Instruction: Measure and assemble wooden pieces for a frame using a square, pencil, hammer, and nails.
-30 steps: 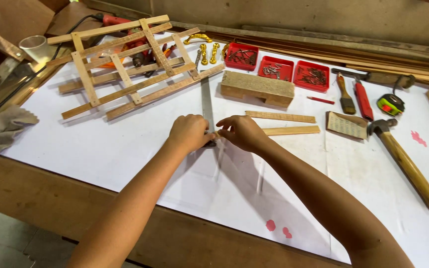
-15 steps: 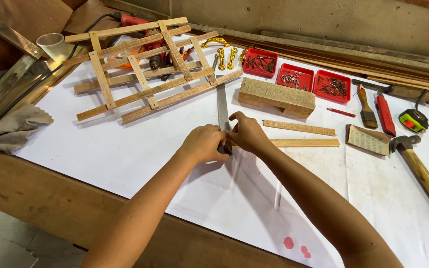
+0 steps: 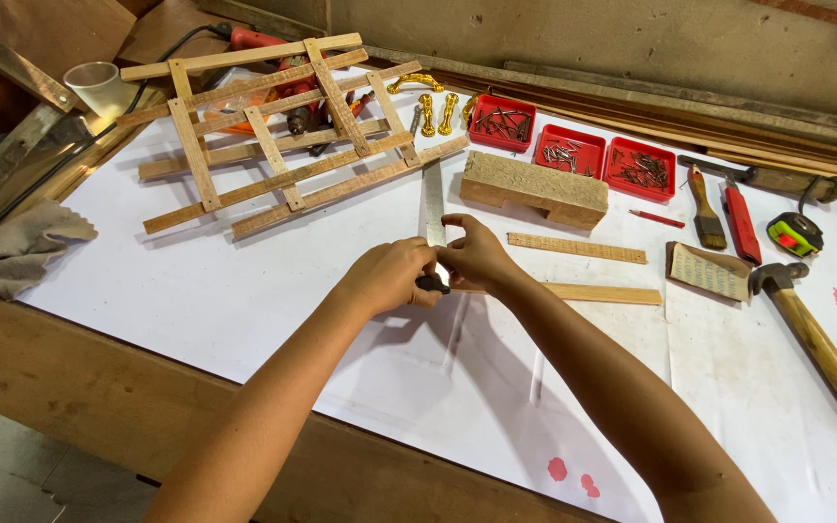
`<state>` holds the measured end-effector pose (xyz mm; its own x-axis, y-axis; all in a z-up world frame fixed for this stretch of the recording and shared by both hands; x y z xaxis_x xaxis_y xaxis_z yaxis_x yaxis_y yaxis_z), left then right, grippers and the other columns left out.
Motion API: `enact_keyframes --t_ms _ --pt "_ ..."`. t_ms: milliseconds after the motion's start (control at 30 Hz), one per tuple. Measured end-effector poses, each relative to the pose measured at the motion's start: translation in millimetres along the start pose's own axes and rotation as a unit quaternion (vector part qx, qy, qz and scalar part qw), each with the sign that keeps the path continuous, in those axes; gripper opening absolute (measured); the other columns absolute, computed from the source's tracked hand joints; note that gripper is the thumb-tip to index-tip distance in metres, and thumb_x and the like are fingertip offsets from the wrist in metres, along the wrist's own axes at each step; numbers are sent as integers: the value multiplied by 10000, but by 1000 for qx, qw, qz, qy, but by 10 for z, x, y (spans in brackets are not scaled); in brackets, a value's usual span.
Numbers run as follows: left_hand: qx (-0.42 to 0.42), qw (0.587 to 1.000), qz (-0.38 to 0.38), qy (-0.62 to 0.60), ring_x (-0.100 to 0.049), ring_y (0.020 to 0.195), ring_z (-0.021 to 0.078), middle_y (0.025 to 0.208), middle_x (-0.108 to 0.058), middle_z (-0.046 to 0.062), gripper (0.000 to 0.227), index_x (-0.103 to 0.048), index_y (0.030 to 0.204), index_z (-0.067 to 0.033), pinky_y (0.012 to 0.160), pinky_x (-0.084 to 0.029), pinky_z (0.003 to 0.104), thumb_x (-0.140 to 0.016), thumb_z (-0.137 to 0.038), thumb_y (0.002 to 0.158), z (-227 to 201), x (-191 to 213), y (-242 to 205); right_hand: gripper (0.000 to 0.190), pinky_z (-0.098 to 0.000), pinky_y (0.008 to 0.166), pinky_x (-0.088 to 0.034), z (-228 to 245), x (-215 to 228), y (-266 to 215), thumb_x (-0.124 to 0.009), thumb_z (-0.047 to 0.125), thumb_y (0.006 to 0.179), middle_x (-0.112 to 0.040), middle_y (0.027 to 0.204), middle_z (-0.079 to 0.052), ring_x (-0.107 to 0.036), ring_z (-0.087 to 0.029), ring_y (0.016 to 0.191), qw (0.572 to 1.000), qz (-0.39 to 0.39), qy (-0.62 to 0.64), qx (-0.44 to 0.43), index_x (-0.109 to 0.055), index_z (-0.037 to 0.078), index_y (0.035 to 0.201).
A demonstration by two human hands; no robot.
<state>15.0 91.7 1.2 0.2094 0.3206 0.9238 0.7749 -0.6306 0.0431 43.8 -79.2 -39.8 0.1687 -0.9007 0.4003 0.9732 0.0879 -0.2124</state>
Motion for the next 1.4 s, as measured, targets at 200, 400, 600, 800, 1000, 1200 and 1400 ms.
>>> enact_keyframes --t_ms 200,400,600,800,1000,1200,1400 --pt "39 990 19 -133 -721 710 260 790 -719 74 487 -606 856 -104 650 -574 390 -868 -464 660 -260 27 -48 687 -248 651 -592 -202 119 -202 -713 118 915 -737 898 -78 -723 -95 766 989 20 143 39 -382 -16 1502" --pt "11 992 51 -115 -689 695 228 777 -729 83 646 -735 827 -71 645 -545 388 -775 -704 710 -582 44 -87 610 -269 587 -517 -284 504 -655 -686 103 955 -697 837 -78 -618 -103 667 976 22 205 68 -438 -26 1498" --pt "-41 991 84 -92 -675 626 275 667 -691 135 592 -731 770 -28 598 -514 410 -737 -619 802 -1275 3 -75 499 -258 564 -488 -310 833 -1224 -690 121 965 -704 816 -66 -629 -82 658 975 -37 203 77 -554 -48 1414" --pt "-65 990 91 -82 -688 648 242 705 -720 99 552 -735 805 -43 600 -519 406 -790 -589 746 -1820 -116 116 471 -242 557 -513 -344 1288 -1735 -686 159 936 -746 839 -17 -662 -70 671 975 -85 201 42 -595 -10 1366" --pt "-131 984 84 -85 -737 718 227 814 -788 32 475 -767 1063 -252 644 -563 404 -810 -548 695 -2410 -267 369 493 -252 471 -390 -583 1792 -2245 -727 277 941 -719 817 -49 -579 -92 620 988 -109 107 0 -615 57 1368" --pt "-189 980 67 -20 -728 867 263 920 -773 56 493 -774 989 -181 749 -569 415 -842 -604 745 -2966 -563 836 526 -273 513 -502 -722 2399 -2752 -756 237 870 -762 857 -16 -676 -102 701 984 -164 61 -34 -595 95 1350" --pt "-273 958 50 -76 -722 917 299 961 -762 67 504 -762 996 -164 748 -563 450 -838 -580 723 -3663 -924 1530 376 -301 597 -570 -1342 3239 -2932 -703 157 953 -732 912 -67 -678 -128 730 961 -239 140 -14 -654 18 1299"
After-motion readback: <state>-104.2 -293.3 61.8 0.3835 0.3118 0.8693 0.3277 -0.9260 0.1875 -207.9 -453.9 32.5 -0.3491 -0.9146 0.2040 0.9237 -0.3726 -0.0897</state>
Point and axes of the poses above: each hand's wrist, its own y-axis towards the middle knuckle, its own x-axis out of the back of the hand, z = x × y, the point moved 3 cm from there along y, towards the middle knuckle
